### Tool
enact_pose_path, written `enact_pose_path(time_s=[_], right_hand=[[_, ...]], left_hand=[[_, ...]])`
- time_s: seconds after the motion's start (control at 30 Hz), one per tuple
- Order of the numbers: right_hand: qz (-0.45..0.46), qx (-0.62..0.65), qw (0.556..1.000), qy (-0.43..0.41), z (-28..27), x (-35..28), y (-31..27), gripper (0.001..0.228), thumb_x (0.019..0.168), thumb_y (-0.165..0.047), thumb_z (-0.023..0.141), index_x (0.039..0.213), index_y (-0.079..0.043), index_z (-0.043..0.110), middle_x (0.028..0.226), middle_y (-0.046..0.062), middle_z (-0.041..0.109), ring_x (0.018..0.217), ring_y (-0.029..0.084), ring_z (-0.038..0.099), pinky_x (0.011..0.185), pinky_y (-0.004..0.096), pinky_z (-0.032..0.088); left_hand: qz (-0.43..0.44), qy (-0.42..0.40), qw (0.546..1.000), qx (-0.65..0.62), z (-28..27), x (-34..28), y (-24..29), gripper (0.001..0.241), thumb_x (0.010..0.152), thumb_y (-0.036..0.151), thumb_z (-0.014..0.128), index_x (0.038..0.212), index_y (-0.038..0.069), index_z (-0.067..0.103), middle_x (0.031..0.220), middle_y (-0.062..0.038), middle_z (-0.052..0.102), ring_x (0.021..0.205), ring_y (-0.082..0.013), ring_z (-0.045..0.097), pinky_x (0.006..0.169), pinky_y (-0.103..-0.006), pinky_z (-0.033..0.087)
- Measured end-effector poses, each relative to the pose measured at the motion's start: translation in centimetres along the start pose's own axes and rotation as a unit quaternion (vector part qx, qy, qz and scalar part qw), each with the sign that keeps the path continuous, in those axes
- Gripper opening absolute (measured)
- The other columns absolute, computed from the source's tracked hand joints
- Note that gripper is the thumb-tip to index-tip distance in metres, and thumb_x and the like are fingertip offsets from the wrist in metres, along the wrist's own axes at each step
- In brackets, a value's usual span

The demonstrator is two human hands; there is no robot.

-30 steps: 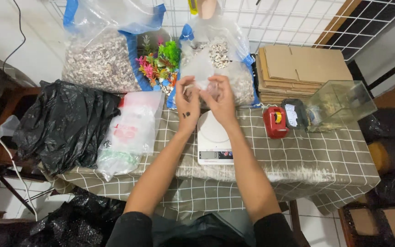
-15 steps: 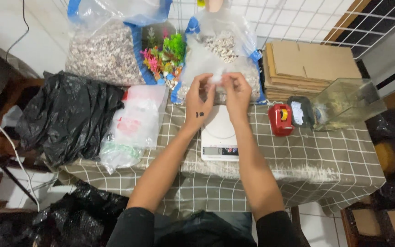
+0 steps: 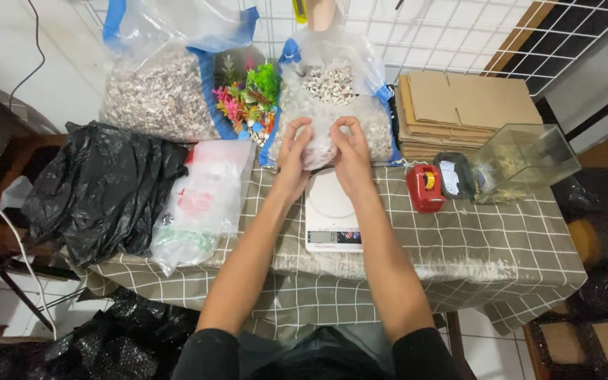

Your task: Weighing small white stones using a wooden scoop and a digital scale for packaging

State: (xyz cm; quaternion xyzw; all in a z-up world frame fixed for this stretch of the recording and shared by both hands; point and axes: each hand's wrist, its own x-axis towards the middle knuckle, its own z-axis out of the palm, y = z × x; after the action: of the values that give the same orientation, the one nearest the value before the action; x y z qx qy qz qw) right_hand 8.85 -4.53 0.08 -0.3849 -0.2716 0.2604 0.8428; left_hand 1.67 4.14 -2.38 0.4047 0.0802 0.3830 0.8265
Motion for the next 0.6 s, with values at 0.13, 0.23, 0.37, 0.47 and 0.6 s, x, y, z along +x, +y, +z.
enact_pose_path(time_s=[0.13,0.23,0.37,0.47,0.6], right_hand=[[0.005,0.028,0.999,0.028,-1.0,0.7,-0.7,0.018,0.102,-0.017,0.065,0.114,-0.015,0.051,0.084,0.001,0.066,0.074,0.009,0.068,0.069,0.022,0.057],[0.022,0.1,0.994,0.047,-1.6,0.9,-1.4,0.021,0.099,-0.027,0.07,0.109,-0.02,0.053,0.083,-0.004,0.066,0.079,0.008,0.069,0.075,0.022,0.057],[0.006,0.119,0.993,0.018,-0.5,0.0,-2.7,0.018,0.102,-0.029,0.066,0.109,-0.021,0.052,0.08,-0.007,0.061,0.077,0.004,0.064,0.076,0.019,0.054],[-0.017,0.055,0.998,-0.017,2.0,-1.1,-4.3,0.018,0.101,-0.024,0.066,0.109,-0.018,0.05,0.077,-0.009,0.054,0.074,0.002,0.06,0.074,0.017,0.051],[-0.023,-0.186,0.977,-0.106,3.9,-2.4,-3.7,0.043,0.085,-0.011,0.084,0.118,-0.014,0.056,0.09,-0.005,0.065,0.077,0.003,0.064,0.073,0.019,0.055]], left_hand=[[0.036,-0.117,0.992,0.017,1.6,-1.8,2.4,0.053,0.095,0.014,0.072,0.139,0.015,0.044,0.092,0.002,0.065,0.084,-0.0084,0.068,0.076,-0.0243,0.061],[0.039,-0.184,0.971,0.15,1.7,-1.6,1.9,0.068,0.081,0.001,0.081,0.138,0.014,0.046,0.091,-0.001,0.065,0.077,-0.0065,0.063,0.069,-0.0197,0.055],[0.033,-0.149,0.968,0.201,1.0,-0.8,0.8,0.054,0.081,-0.002,0.068,0.131,0.014,0.056,0.094,0.0,0.063,0.071,-0.0054,0.06,0.063,-0.0188,0.054],[0.072,-0.037,0.963,0.256,1.1,-0.4,2.6,0.046,0.083,0.003,0.066,0.127,0.017,0.061,0.099,0.0,0.063,0.075,-0.0083,0.062,0.066,-0.0231,0.056],[0.174,0.138,0.944,0.242,-0.3,-0.6,2.8,0.041,0.087,0.001,0.057,0.126,0.014,0.056,0.101,-0.001,0.055,0.078,-0.0064,0.056,0.068,-0.0238,0.05]])
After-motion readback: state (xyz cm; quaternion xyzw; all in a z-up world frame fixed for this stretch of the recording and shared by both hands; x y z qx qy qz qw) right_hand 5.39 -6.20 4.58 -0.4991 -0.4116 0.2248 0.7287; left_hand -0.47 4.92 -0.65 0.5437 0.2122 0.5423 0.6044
